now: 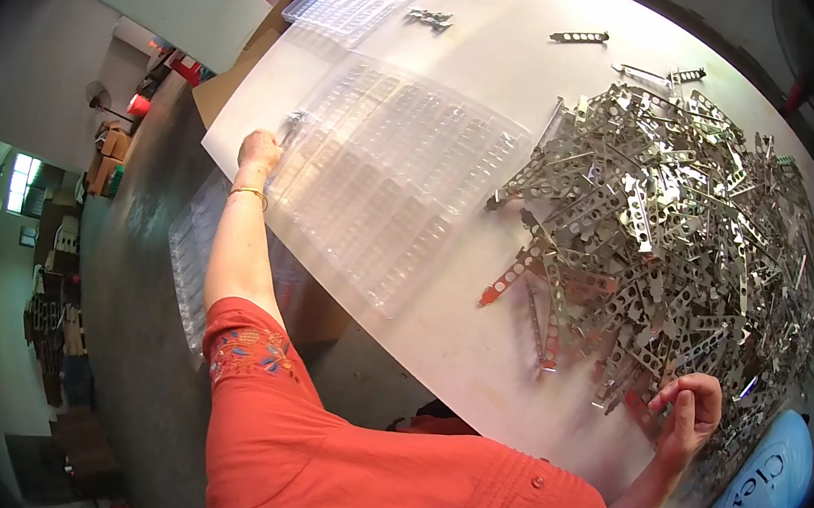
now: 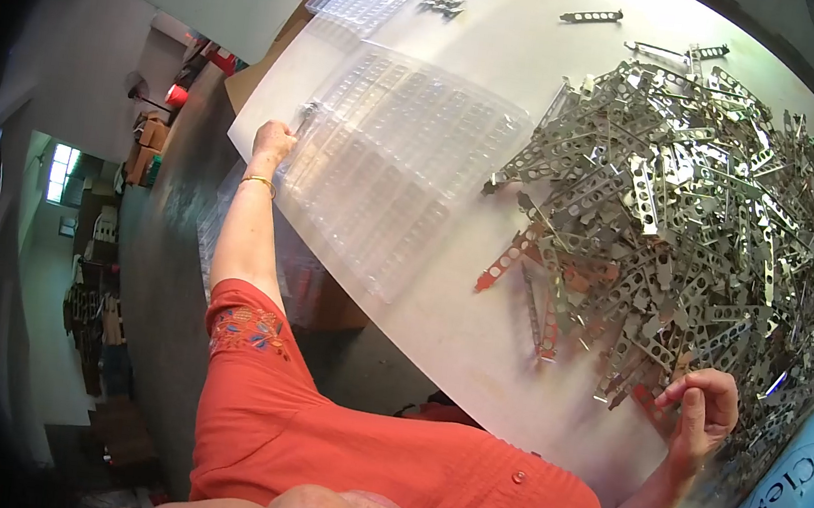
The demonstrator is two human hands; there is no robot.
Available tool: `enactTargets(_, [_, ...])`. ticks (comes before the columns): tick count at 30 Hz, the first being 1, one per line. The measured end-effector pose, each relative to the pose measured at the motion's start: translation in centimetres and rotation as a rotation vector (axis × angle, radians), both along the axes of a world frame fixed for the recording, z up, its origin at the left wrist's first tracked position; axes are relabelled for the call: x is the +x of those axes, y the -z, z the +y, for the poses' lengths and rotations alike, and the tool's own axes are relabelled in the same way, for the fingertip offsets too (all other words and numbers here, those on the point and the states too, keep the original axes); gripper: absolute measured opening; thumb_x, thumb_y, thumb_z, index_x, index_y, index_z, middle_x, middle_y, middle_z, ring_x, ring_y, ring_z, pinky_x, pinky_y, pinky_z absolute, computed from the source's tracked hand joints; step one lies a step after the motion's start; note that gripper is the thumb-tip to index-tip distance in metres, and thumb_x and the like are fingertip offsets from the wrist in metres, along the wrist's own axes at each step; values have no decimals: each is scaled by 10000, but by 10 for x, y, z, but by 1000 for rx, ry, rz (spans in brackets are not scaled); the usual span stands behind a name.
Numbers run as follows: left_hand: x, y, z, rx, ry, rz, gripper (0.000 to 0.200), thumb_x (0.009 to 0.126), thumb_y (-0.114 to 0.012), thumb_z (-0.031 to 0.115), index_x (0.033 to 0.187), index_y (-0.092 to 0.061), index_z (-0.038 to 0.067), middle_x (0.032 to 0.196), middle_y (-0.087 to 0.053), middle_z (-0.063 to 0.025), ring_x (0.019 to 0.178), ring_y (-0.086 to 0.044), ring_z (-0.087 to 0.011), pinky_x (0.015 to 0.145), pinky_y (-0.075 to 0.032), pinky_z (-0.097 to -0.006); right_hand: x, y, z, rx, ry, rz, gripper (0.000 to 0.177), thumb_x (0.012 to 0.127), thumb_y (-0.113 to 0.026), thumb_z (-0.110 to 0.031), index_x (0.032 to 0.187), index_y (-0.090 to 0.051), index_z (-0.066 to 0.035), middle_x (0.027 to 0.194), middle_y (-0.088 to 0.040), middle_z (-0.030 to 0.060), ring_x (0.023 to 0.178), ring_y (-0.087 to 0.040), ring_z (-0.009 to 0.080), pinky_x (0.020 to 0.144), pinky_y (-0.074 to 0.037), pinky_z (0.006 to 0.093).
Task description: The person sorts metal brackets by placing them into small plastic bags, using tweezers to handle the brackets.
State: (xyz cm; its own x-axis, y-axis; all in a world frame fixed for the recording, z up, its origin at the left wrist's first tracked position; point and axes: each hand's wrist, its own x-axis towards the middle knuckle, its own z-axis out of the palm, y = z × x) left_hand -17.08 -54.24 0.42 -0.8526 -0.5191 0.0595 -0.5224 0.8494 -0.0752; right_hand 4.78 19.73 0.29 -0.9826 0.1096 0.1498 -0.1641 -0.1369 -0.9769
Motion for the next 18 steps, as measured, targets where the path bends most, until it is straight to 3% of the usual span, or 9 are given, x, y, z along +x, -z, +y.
enactTargets(6, [-6, 25, -46, -69, 211, 37, 188, 736, -651, 221, 750, -763, 70, 816, -695, -220, 813, -720, -370, 757, -568, -451, 0, -4, 0, -7, -3, 34, 101, 976, -572, -52, 1046, -601, 14, 822, -628, 104, 672, -627, 156, 584, -527, 279])
enactTargets(7, [-5, 13, -32, -62, 158, -44, 195, 740, -638, 190, 786, -765, 49, 855, -712, -220, 865, -724, -364, 807, -565, -442, 1, -7, -1, -46, -14, 14, 106, 980, -568, -48, 1053, -602, 21, 823, -629, 101, 680, -632, 155, 587, -528, 279])
enactTargets(9, [2, 13, -28, -86, 136, 180, 334, 774, -592, 99, 1069, -712, -5, 1098, -698, -260, 1077, -678, -372, 954, -522, -423, 3, -15, -4, -79, -43, 41, 101, 972, -569, -16, 1048, -616, 31, 858, -646, 103, 737, -650, 155, 634, -543, 282])
enactTargets(10, [-1, 15, -39, -79, 158, 224, 375, 786, -564, 57, 1137, -677, -8, 1111, -685, -278, 1073, -673, -384, 937, -524, -439, 7, -25, -4, -60, -87, 29, 102, 957, -579, 8, 1045, -621, 38, 883, -656, 113, 764, -658, 156, 664, -549, 281])
enactTargets(11, [-3, 11, -37, -132, 231, 246, 312, 825, -563, 63, 1105, -672, -17, 1059, -700, -262, 1008, -686, -387, 897, -528, -451, 10, -38, -9, -80, -100, 15, 105, 935, -610, 19, 1032, -638, 47, 888, -662, 118, 762, -662, 158, 671, -548, 277])
enactTargets(13, [7, -13, 19, -97, 326, 399, 197, 900, -586, 122, 1026, -682, 4, 962, -719, -207, 884, -701, -362, 814, -542, -434, 15, -56, -11, -15, -180, 97, 144, 879, -639, 62, 1021, -663, 53, 851, -676, 125, 733, -669, 177, 669, -547, 279])
enactTargets(16, [30, -51, 136, 129, 426, 482, 149, 949, -593, 118, 1006, -666, 1, 876, -692, -150, 781, -671, -259, 723, -532, -354, 20, -90, -17, 38, -338, 299, 254, 789, -666, 83, 1040, -691, 56, 769, -703, 148, 623, -678, 231, 559, -530, 314])
enactTargets(18, [62, -65, 222, 336, 521, 532, 122, 959, -613, 102, 990, -656, -7, 864, -663, -140, 744, -636, -240, 681, -513, -329, 24, -111, -23, -162, -546, 344, 246, 837, -701, 0, 1076, -697, 60, 789, -714, 167, 588, -670, 269, 533, -521, 349])
